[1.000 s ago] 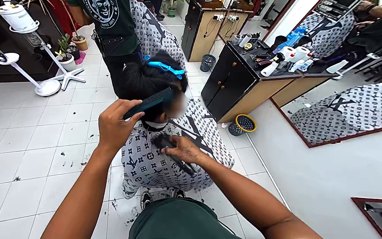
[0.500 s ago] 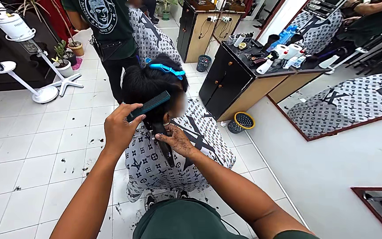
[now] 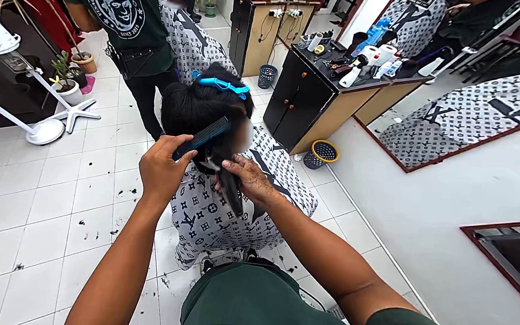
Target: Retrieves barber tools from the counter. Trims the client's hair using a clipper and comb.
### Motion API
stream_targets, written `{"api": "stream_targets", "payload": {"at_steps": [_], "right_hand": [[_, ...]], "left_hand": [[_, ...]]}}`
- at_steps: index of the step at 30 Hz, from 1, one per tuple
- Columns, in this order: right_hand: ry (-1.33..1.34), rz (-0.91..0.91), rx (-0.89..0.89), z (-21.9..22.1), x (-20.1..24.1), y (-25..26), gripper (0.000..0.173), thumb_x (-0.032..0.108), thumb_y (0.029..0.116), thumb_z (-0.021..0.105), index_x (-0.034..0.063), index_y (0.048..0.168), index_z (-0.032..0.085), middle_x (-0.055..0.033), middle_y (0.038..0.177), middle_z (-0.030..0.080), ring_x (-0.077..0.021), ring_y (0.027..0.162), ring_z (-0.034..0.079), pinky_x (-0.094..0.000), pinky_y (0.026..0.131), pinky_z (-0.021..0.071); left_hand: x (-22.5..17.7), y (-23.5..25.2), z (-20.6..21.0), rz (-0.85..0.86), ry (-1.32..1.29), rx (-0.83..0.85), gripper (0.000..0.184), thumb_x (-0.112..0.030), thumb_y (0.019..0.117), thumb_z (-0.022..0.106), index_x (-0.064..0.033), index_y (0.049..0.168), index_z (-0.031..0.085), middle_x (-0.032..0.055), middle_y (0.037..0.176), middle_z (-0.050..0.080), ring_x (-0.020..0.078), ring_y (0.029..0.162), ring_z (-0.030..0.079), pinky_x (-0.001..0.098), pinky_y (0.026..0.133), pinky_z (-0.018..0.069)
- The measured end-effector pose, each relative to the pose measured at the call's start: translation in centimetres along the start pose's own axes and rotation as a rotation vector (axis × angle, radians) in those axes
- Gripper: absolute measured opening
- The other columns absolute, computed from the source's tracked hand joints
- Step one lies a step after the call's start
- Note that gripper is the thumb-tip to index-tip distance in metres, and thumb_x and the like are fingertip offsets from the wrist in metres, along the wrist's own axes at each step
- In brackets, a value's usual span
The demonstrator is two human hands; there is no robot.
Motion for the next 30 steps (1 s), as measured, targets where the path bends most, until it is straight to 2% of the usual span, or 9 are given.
{"api": "stream_targets", "payload": {"at_steps": [2,5,8,11,17,21,24,27,30], "right_hand": [[0.020,-0.025,-0.006,0.1,0.1,0.1,0.030,0.023,0.1073,0.047,0.0000,0.125,0.052,-0.0140,0.085,0.072,-0.0215,0.072,0.073,-0.0354,0.072,0.0632],[-0.085,0.079,-0.009,-0.5,-1.3,-0.1,0.030,0.022,0.1057,0.055,-0.0019,0.124,0.056,-0.0165,0.087,0.072,-0.0238,0.072,0.073,-0.0369,0.073,0.0633],[-0.010,0.071,-0.033,0.0,-0.5,-0.4,0.027,0.021,0.1079,0.048,-0.0010,0.121,0.055,-0.0128,0.083,0.071,-0.0205,0.069,0.072,-0.0342,0.070,0.0631],[0.103,0.001,-0.043,0.4,0.7,-0.4,0.033,0.031,0.1089,0.042,0.0028,0.123,0.052,-0.0123,0.085,0.071,-0.0200,0.070,0.072,-0.0339,0.068,0.0632],[0.009,0.144,-0.057,0.4,0.0,-0.8,0.027,0.023,0.1099,0.046,-0.0010,0.119,0.055,-0.0140,0.082,0.071,-0.0212,0.069,0.073,-0.0329,0.069,0.0632],[0.150,-0.013,-0.071,0.4,1.5,-0.7,0.039,0.040,0.1110,0.036,0.0065,0.120,0.055,-0.0112,0.088,0.071,-0.0177,0.070,0.071,-0.0312,0.065,0.0620],[0.034,0.050,0.015,-1.2,-0.9,-2.1,0.043,0.042,0.1077,0.038,0.0039,0.112,0.058,-0.0088,0.082,0.070,-0.0140,0.063,0.067,-0.0270,0.059,0.0588],[0.012,0.192,-0.003,-2.9,-4.2,-4.9,0.039,0.033,0.1081,0.029,0.0037,0.111,0.055,-0.0065,0.077,0.069,-0.0130,0.057,0.066,-0.0250,0.053,0.0568],[0.047,0.254,-0.092,-3.4,-6.2,-6.4,0.046,0.034,0.1099,0.022,0.0029,0.116,0.054,-0.0068,0.074,0.067,-0.0132,0.053,0.064,-0.0243,0.048,0.0555]], "left_hand": [[0.2,0.0,0.1,-0.005,0.000,0.009,0.027,-0.017,0.0900,0.078,-0.0104,0.116,0.076,0.0114,0.107,0.073,0.0227,0.093,0.069,0.0434,0.080,0.0539],[0.2,0.1,0.0,0.003,0.003,0.016,0.027,-0.018,0.0903,0.078,-0.0116,0.117,0.076,0.0105,0.107,0.073,0.0222,0.094,0.070,0.0436,0.080,0.0541],[0.1,0.2,-0.1,0.013,0.005,0.013,0.027,-0.018,0.0902,0.078,-0.0110,0.117,0.076,0.0115,0.107,0.073,0.0240,0.093,0.070,0.0454,0.078,0.0534],[0.3,0.2,0.2,0.008,0.004,0.019,0.027,-0.017,0.0902,0.078,-0.0109,0.116,0.076,0.0114,0.106,0.073,0.0248,0.093,0.070,0.0460,0.078,0.0537],[0.2,0.6,0.1,0.010,0.002,0.015,0.028,-0.017,0.0900,0.078,-0.0117,0.117,0.076,0.0108,0.106,0.073,0.0243,0.092,0.070,0.0458,0.077,0.0537],[0.5,0.4,0.4,0.013,0.015,0.022,0.028,-0.018,0.0909,0.077,-0.0117,0.118,0.075,0.0116,0.108,0.073,0.0259,0.095,0.070,0.0476,0.079,0.0543],[0.2,0.3,-0.7,0.207,0.098,0.027,0.027,-0.023,0.1017,0.064,-0.0090,0.122,0.074,0.0138,0.113,0.075,0.0280,0.101,0.073,0.0462,0.085,0.0578],[0.8,0.1,-2.2,0.430,0.251,0.005,0.026,-0.019,0.1060,0.056,-0.0075,0.119,0.076,0.0142,0.100,0.077,0.0312,0.081,0.072,0.0463,0.071,0.0523],[2.7,-0.2,-1.2,0.522,0.362,0.167,0.021,-0.010,0.1030,0.057,-0.0106,0.110,0.077,0.0112,0.094,0.077,0.0314,0.076,0.068,0.0509,0.075,0.0451]]}}
Point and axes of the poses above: each hand's wrist, its own y-axis towards the middle knuckle, its own z-axis out of the palm, x = y × z, the point moved 5 cm from there along y, towards the middle knuckle
